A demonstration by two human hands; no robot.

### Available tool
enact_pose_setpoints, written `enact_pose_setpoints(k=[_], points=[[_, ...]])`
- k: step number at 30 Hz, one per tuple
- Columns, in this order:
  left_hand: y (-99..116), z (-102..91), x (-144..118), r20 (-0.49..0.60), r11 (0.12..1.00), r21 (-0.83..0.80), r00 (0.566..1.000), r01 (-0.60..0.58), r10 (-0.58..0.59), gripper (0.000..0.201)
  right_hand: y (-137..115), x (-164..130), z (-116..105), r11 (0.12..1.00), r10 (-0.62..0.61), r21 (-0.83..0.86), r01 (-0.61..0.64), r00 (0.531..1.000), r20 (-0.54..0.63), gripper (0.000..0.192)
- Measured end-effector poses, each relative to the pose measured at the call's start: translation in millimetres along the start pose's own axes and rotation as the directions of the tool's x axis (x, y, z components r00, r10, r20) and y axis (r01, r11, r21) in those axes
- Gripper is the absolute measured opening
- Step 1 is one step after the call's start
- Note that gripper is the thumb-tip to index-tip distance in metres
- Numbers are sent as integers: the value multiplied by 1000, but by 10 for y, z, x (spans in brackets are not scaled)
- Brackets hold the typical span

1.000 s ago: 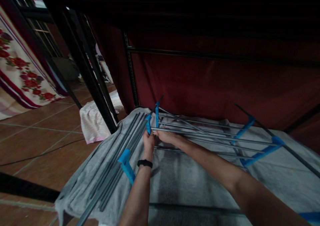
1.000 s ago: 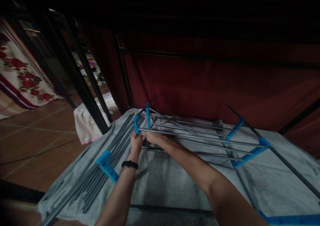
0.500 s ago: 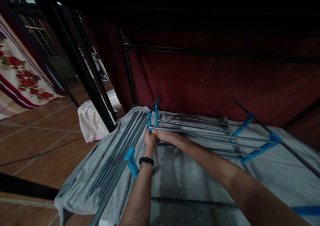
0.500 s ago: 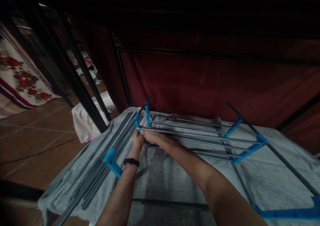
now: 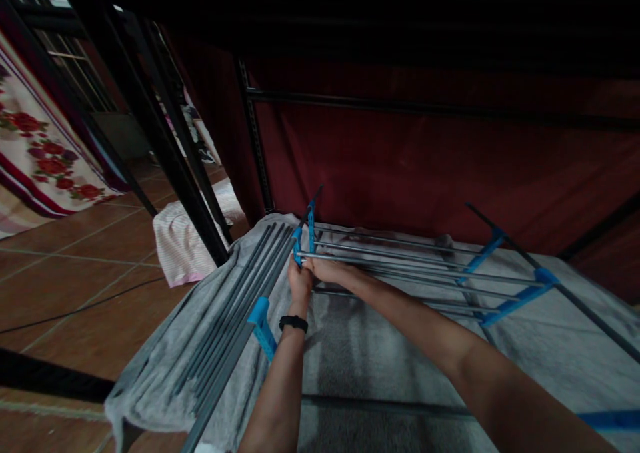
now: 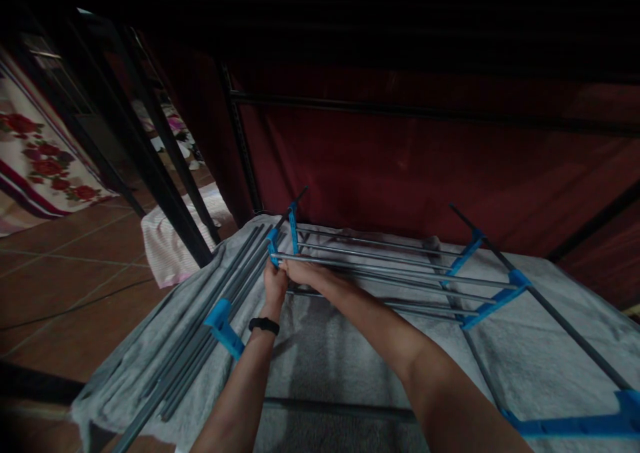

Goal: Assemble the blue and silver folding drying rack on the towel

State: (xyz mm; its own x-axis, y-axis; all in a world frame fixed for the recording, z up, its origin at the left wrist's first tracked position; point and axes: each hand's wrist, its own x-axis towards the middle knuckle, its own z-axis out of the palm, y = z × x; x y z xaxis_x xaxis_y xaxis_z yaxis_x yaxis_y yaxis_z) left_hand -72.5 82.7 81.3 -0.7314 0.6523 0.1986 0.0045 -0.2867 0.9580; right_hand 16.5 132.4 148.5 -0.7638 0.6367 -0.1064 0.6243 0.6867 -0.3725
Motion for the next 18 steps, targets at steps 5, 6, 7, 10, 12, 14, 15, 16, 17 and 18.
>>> enact_pose_setpoints(k=[5, 6, 7, 10, 12, 14, 15, 16, 17, 18], points=[[10, 16, 2, -30, 998, 63, 999, -26, 28, 27, 5, -4, -11, 1000, -6, 30, 6, 1000, -24, 34], [-1, 17, 7, -33, 997, 69, 999, -30, 32, 27, 10, -2, -8, 999, -7, 37, 8, 1000, -25, 34], [-17, 16, 12, -37, 997, 74, 999, -31, 34, 28, 16, 2, -2, 999, -7, 44, 8, 1000, -23, 33], [-84, 5, 24, -30, 995, 87, 999, -37, 40, 27, 34, 15, 28, 999, 2, 49, -2, 1000, -16, 31], [-136, -7, 30, -10, 994, 98, 998, -55, 57, 26, 43, 23, 48, 999, 3, 47, -3, 1000, -12, 31], [-182, -17, 33, 3, 992, 108, 997, -71, 71, 25, 51, 32, 65, 999, 3, 49, -2, 1000, -17, 32], [-201, -21, 33, 0, 991, 109, 997, -76, 77, 24, 55, 38, 74, 999, 2, 50, -1, 1000, -21, 32], [-218, -24, 31, -5, 991, 106, 997, -78, 79, 23, 60, 45, 84, 999, 1, 52, 1, 1000, -27, 31], [-234, -26, 28, -9, 993, 90, 997, -75, 76, 21, 65, 53, 96, 999, -3, 54, 5, 999, -34, 31], [-249, -27, 23, -8, 996, 63, 998, -68, 68, 19, 70, 62, 110, 998, -7, 55, 9, 999, -43, 30]])
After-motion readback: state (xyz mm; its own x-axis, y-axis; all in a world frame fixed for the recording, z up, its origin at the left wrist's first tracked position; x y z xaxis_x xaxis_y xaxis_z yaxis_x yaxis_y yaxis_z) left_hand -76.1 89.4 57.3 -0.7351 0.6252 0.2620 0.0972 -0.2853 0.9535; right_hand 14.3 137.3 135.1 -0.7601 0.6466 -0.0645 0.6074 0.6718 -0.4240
